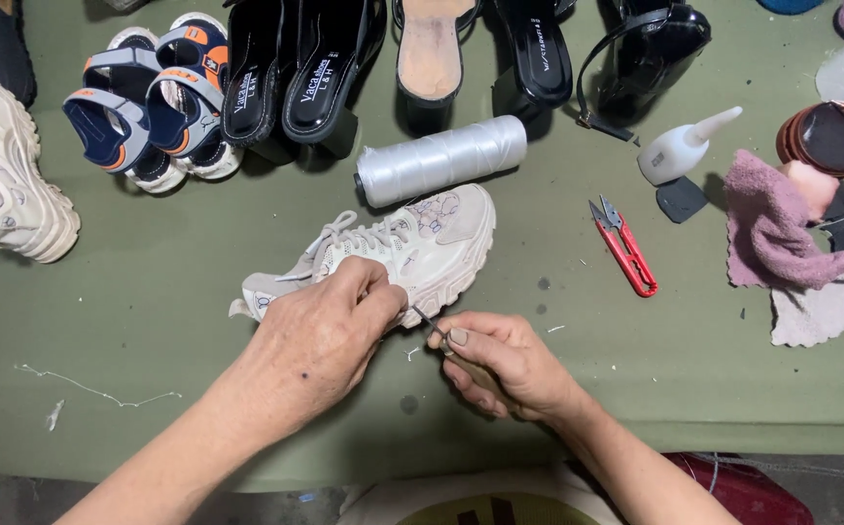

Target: Hand-stitching the upper part of a white sneaker using an awl and thread on a repair bench.

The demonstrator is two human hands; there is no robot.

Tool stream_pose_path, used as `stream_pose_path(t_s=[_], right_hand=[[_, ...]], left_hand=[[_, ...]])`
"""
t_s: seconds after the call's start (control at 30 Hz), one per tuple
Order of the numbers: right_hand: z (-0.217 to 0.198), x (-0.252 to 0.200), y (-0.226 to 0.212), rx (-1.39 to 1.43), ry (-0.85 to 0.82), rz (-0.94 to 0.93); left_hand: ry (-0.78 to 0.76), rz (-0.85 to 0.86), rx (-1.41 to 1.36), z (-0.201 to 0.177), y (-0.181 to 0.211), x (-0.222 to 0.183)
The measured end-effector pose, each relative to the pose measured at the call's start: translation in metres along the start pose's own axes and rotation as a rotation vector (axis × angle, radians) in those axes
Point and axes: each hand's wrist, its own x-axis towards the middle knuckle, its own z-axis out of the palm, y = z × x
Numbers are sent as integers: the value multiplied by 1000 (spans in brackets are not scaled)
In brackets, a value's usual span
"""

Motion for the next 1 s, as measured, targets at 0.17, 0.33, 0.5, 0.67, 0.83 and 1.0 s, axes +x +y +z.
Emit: stream_pose_path(t_s=[0.17, 0.33, 0.5, 0.67, 0.83, 1.0], right_hand=[[2, 6, 0, 37, -55, -21], [-3, 7, 12, 82, -95, -51], [-4, 3, 15, 103, -55, -44], [-3, 1, 14, 113, -36, -37], [-5, -1, 18, 137, -59, -71], [-7, -3, 20, 129, -29, -58]], left_hand=[[2, 22, 22, -7, 1, -3], [16, 55, 120, -1, 0, -14], [-130, -43, 162, -16, 0, -21], [-149, -123, 172, -21, -4, -20], [-36, -137, 260, -16, -17, -11], [238, -126, 280, -6, -18, -2]])
